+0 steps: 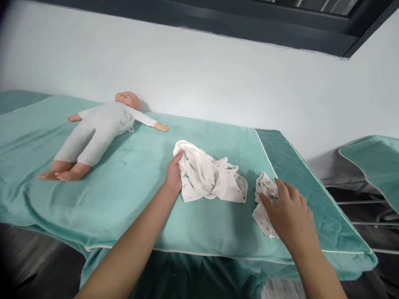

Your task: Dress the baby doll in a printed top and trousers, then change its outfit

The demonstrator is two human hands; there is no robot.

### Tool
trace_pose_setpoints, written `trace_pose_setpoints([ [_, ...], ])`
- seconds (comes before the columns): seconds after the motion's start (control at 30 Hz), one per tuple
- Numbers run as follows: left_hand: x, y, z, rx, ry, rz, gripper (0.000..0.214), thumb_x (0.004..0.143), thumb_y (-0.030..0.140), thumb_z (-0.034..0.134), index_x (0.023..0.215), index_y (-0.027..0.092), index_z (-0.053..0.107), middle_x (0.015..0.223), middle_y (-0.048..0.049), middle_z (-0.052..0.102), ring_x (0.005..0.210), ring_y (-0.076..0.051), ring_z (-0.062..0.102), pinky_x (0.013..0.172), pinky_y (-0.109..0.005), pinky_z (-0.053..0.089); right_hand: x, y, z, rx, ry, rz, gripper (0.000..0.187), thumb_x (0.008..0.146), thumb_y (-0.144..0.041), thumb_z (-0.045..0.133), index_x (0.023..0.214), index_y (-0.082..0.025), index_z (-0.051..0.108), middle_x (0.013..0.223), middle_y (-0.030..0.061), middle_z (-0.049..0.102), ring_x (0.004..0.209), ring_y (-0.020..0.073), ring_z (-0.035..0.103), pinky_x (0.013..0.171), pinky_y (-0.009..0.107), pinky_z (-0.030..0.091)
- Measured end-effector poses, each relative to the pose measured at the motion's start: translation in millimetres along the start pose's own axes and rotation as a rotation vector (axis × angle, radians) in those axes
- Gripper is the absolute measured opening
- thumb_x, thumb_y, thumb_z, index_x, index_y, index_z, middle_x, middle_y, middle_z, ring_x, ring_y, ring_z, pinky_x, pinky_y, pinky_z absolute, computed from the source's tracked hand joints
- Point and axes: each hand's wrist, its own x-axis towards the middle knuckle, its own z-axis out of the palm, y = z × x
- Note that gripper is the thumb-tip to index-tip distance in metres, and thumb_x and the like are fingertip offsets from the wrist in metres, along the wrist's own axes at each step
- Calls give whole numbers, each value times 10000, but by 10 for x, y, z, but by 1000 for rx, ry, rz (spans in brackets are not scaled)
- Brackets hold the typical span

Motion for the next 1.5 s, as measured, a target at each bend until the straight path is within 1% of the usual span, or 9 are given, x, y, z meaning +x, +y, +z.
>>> trace_pose_setpoints([
  [0.13, 8, -1, -10, 9, -22, 20, 410, 748, 424, 762, 1062, 172, 685, 1035, -96, 773, 1084, -321, 713, 1029, -459, 509, 4, -236, 22, 38, 57, -84, 587, 957, -562, 382, 1416, -214, 491, 1431, 169, 547, 1301, 422, 520, 1018, 595, 464],
  [0.37, -2, 27, -15, 2, -16, 48, 368, 749, 376, 764, 1048, 178, 680, 1020, -82, 775, 1102, -317, 705, 1037, -452, 502, 49, -586, 117, 152, 88, -246, 518, 983, -498, 415, 1388, -189, 504, 1423, 167, 555, 1368, 367, 469, 1117, 565, 394],
  [0.67, -89, 26, 11, 130, -71, 127, 403, 706, 345, 818, 1045, 174, 681, 976, -89, 776, 1024, -306, 724, 991, -427, 514, 363, -1253, 80, 607, 29, -312, 363, 981, -400, 481, 1291, -231, 566, 1327, 120, 616, 1226, 287, 588, 1022, 446, 473],
  [0.83, -310, 294, 68, 385, -118, 187, 446, 685, 350, 844, 1057, 160, 687, 919, -80, 754, 841, -255, 717, 815, -362, 545, 606, -1695, 25, 814, -38, -452, 293, 932, -307, 541, 1212, -252, 609, 1160, 58, 690, 1074, 225, 640, 947, 375, 483],
  [0.97, -522, 678, 230, 636, -187, 246, 396, 709, 364, 826, 1031, 193, 672, 886, -5, 698, 772, -162, 650, 712, -264, 506, 682, -1982, -128, 919, -52, -476, 132, 870, -259, 576, 981, -231, 641, 917, 10, 678, 841, 171, 612, 799, 311, 478],
  [1.07, -658, 951, 412, 869, -196, 392, 268, 777, 368, 749, 970, 205, 660, 869, 21, 662, 771, -138, 609, 702, -241, 479, 710, -2095, -328, 884, -20, -485, 68, 833, -240, 591, 898, -223, 594, 748, -29, 586, 675, 139, 521, 652, 273, 421],
  [1.17, -793, 1181, 579, 1168, -116, 665, 129, 818, 295, 661, 911, 205, 661, 893, 15, 670, 827, -150, 605, 749, -253, 470, 746, -2103, -586, 765, 183, -522, 72, 805, -185, 580, 869, -218, 570, 739, -32, 543, 660, 132, 486, 643, 272, 387],
  [1.33, -1015, 1440, 723, 1641, 45, 1112, 182, 809, 154, 543, 945, 226, 640, 915, 4, 684, 823, -169, 596, 756, -288, 456, 786, -2025, -983, 565, 490, -537, 245, 758, -77, 505, 940, -219, 588, 864, 8, 556, 717, 149, 502, 645, 281, 383],
  [1.5, -1118, 1571, 698, 1846, 171, 1355, 204, 834, 150, 517, 1002, 236, 596, 974, -32, 676, 890, -203, 612, 768, -316, 459, 775, -1922, -1085, 416, 554, -487, 240, 817, -128, 504, 987, -216, 648, 1072, 68, 597, 798, 164, 547, 624, 283, 392],
])
